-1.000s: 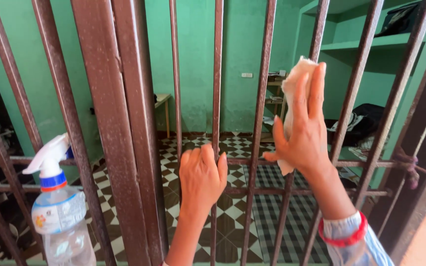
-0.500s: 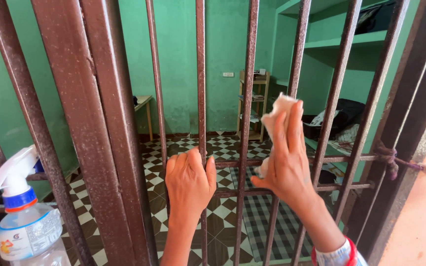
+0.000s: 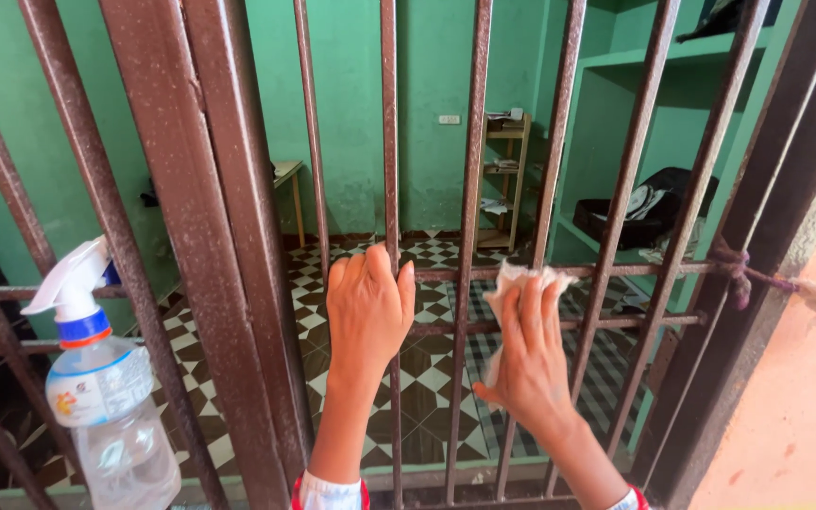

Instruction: The person wipes the vertical and horizontal bars of a metal security grille with a cloth. A spray bottle is visible on the sill, but the person does not use it during the clip. The person systematically cleans multiple bars from top to bottom.

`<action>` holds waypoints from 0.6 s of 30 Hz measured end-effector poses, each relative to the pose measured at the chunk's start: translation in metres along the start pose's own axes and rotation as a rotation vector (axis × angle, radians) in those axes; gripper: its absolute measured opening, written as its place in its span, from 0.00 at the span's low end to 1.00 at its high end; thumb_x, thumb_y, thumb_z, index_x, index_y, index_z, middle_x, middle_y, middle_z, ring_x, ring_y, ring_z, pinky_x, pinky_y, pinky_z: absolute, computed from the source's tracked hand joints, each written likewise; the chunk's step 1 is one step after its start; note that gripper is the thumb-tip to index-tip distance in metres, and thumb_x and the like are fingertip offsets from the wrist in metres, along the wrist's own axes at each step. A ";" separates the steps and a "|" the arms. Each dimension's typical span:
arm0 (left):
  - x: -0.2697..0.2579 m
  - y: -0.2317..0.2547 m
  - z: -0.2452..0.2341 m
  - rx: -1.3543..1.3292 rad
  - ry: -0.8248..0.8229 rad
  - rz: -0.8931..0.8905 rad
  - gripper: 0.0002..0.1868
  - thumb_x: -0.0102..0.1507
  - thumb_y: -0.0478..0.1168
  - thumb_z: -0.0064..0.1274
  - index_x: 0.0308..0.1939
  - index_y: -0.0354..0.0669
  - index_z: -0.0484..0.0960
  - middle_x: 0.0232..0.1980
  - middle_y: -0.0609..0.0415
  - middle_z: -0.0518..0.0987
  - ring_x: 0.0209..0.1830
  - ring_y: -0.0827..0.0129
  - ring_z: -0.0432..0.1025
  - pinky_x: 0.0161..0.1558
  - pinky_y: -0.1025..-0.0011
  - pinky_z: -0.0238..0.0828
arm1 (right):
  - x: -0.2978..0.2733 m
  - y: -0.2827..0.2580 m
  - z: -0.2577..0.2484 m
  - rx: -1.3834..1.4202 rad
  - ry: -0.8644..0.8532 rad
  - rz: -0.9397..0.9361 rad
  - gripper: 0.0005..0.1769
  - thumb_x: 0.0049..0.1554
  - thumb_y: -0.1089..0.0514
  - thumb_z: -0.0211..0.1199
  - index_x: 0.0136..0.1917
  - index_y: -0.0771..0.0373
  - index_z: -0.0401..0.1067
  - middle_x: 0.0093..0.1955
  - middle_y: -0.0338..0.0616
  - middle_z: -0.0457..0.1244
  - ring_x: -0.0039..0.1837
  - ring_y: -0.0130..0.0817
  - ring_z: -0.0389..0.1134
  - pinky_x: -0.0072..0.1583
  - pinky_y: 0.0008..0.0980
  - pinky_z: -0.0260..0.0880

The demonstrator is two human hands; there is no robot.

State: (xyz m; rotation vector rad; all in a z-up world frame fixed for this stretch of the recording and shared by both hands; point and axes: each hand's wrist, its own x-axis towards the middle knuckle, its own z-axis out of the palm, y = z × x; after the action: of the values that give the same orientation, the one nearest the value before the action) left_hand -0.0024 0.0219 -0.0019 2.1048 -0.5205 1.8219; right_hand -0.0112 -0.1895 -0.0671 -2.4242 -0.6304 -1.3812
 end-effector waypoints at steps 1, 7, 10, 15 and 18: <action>0.000 0.000 -0.001 0.007 -0.009 -0.007 0.12 0.68 0.42 0.53 0.40 0.37 0.69 0.29 0.48 0.72 0.33 0.54 0.69 0.46 0.57 0.64 | -0.010 0.002 0.007 -0.016 -0.027 0.007 0.79 0.15 0.52 0.88 0.73 0.78 0.50 0.78 0.77 0.39 0.80 0.81 0.37 0.75 0.64 0.42; 0.001 0.004 -0.005 0.031 -0.042 -0.023 0.13 0.68 0.43 0.53 0.40 0.37 0.69 0.30 0.47 0.73 0.34 0.53 0.69 0.45 0.58 0.63 | -0.087 0.012 0.058 0.056 -0.091 0.055 0.78 0.16 0.52 0.87 0.73 0.78 0.50 0.77 0.77 0.40 0.78 0.80 0.40 0.75 0.60 0.48; 0.000 0.004 -0.006 0.034 -0.052 -0.028 0.13 0.69 0.43 0.53 0.40 0.37 0.69 0.31 0.47 0.73 0.35 0.54 0.70 0.46 0.58 0.63 | -0.114 0.010 0.069 0.117 -0.045 0.052 0.78 0.15 0.52 0.87 0.71 0.79 0.49 0.76 0.80 0.39 0.78 0.82 0.39 0.74 0.63 0.48; 0.002 0.003 -0.006 0.034 -0.030 -0.003 0.14 0.68 0.43 0.53 0.38 0.37 0.69 0.30 0.47 0.73 0.35 0.53 0.70 0.43 0.58 0.63 | -0.069 -0.010 0.037 0.138 0.142 -0.091 0.77 0.15 0.50 0.86 0.69 0.83 0.51 0.73 0.85 0.41 0.75 0.88 0.40 0.72 0.71 0.46; 0.001 -0.001 -0.005 -0.028 -0.040 -0.014 0.14 0.69 0.44 0.53 0.40 0.35 0.70 0.28 0.47 0.73 0.33 0.52 0.69 0.42 0.57 0.63 | 0.004 -0.030 0.000 0.125 0.258 -0.238 0.77 0.15 0.49 0.85 0.70 0.84 0.53 0.74 0.84 0.43 0.76 0.88 0.41 0.74 0.71 0.46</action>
State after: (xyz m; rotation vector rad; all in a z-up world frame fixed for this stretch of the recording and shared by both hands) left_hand -0.0059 0.0247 -0.0002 2.1248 -0.5366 1.7581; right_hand -0.0245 -0.1631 -0.0632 -2.0811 -0.9293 -1.6571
